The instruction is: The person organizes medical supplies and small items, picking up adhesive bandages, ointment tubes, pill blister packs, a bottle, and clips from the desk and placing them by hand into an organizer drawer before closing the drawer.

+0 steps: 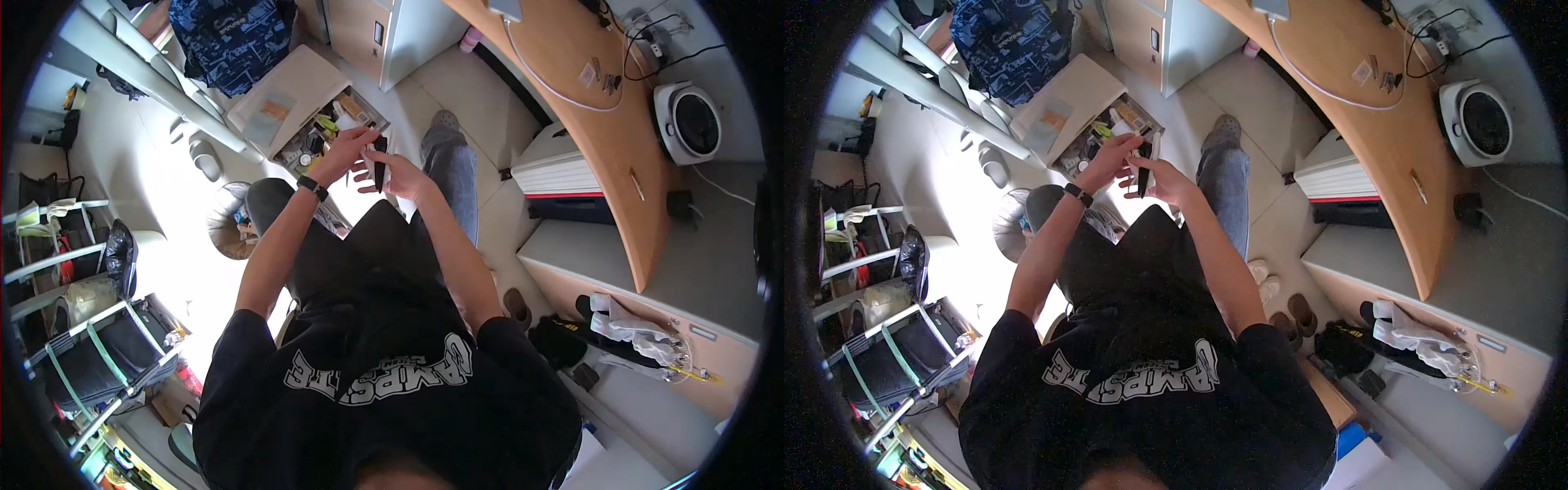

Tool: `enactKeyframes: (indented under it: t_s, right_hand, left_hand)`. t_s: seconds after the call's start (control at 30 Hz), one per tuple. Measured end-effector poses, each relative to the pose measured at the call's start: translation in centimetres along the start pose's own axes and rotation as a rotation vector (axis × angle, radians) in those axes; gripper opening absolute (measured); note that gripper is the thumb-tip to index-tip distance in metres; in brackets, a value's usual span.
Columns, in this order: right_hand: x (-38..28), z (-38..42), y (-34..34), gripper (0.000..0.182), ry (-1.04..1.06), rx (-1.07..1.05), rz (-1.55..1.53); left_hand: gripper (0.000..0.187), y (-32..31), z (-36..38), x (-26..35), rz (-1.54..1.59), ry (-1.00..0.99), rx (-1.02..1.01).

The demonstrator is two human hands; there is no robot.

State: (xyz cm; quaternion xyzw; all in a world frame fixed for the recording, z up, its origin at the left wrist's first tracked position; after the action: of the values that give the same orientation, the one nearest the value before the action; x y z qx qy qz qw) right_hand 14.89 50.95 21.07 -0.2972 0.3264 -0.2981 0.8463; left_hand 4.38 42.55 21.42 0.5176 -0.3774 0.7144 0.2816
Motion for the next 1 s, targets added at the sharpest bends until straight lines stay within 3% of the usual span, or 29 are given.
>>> enactKeyframes:
  t_s: [0.13, 0.17, 0.27, 0.33, 0.4, 0.43, 0.47, 0.53, 0.57, 0.6, 0.67, 0.73, 0.8, 0.9, 1.0]
  right_hand:
    - [0.2, -0.2, 2.2, 0.031, 0.050, 0.034, 0.101]
    - [0.2, 0.2, 2.5, 0.029, 0.105, 0.090, 0.051]
    - [0.1, 0.4, 4.4, 0.028, 0.143, 0.077, 0.002]
    - [0.2, -0.2, 5.7, 0.032, 0.121, 0.074, -0.035]
    - [-0.2, -0.6, 5.5, 0.033, 0.128, 0.083, -0.083]
    - [-0.1, -1.6, 6.6, 0.032, 0.116, 0.051, -0.094]
    - [-0.4, -2.2, 6.9, 0.035, 0.130, 0.028, -0.059]
    - [-1.2, -3.6, 7.6, 0.040, 0.086, 0.004, -0.112]
    - [-1.7, -4.6, 8.1, 0.041, 0.066, -0.012, -0.127]
    - [-2.0, -5.5, 8.7, 0.042, 0.039, -0.025, -0.144]
    - [-3.7, -7.0, 8.7, 0.038, 0.024, -0.051, -0.162]
    - [-5.9, -8.4, 7.2, 0.033, 0.025, -0.077, -0.224]
    - [-7.1, -10.5, 7.7, 0.037, -0.067, -0.057, -0.150]
    - [-9.3, -12.5, 7.7, 0.037, -0.100, -0.094, -0.130]
    - [-10.5, -14.3, 8.6, 0.037, -0.110, -0.082, -0.147]
  left_hand:
    - [0.038, -0.5, -1.1, -1.9, 0.087, 0.041, -0.063]
    - [0.044, -0.2, -1.3, -2.0, 0.174, 0.048, -0.157]
    - [0.047, 1.3, -1.4, -4.5, 0.314, 0.021, 0.024]
    - [0.045, 4.0, -1.3, -12.0, -0.092, 0.128, -0.138]
    - [0.031, 6.7, -1.5, -22.2, -0.493, 0.347, -0.270]
    - [0.030, 8.4, -1.9, -28.0, -0.842, 0.019, -0.459]
    - [0.032, 8.7, -1.4, -30.1, -0.898, 0.224, -0.290]
    - [0.031, 8.6, -0.6, -31.5, -0.918, 0.291, -0.065]
    - [0.029, 9.4, -0.3, -33.8, -0.925, 0.232, 0.101]
    - [0.027, 10.9, -0.5, -37.7, -0.783, 0.205, 0.107]
    - [0.023, 12.4, -0.7, -43.2, -0.648, 0.212, 0.322]
    - [0.022, 12.4, -1.7, -45.9, -0.524, -0.147, 0.556]
    - [0.021, 13.2, -2.9, -47.4, -0.548, -0.054, 0.606]
    - [0.020, 13.7, -4.0, -47.9, -0.689, 0.296, 0.528]
    - [0.020, 12.9, -4.5, -49.1, -0.759, 0.476, 0.472]
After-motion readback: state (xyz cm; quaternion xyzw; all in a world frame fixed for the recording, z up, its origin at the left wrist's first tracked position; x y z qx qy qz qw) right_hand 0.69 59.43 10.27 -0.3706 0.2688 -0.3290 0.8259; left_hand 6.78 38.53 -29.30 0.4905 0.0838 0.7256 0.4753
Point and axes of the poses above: each hand's wrist, its own z-axis away from the middle knuckle, its own y-axis out of the back of the hand, x = y × z, the point moved 3 cm from there along -z, towards the middle knuckle, and after that the axes turned 13 degrees about -y, right-handed, at the moved point
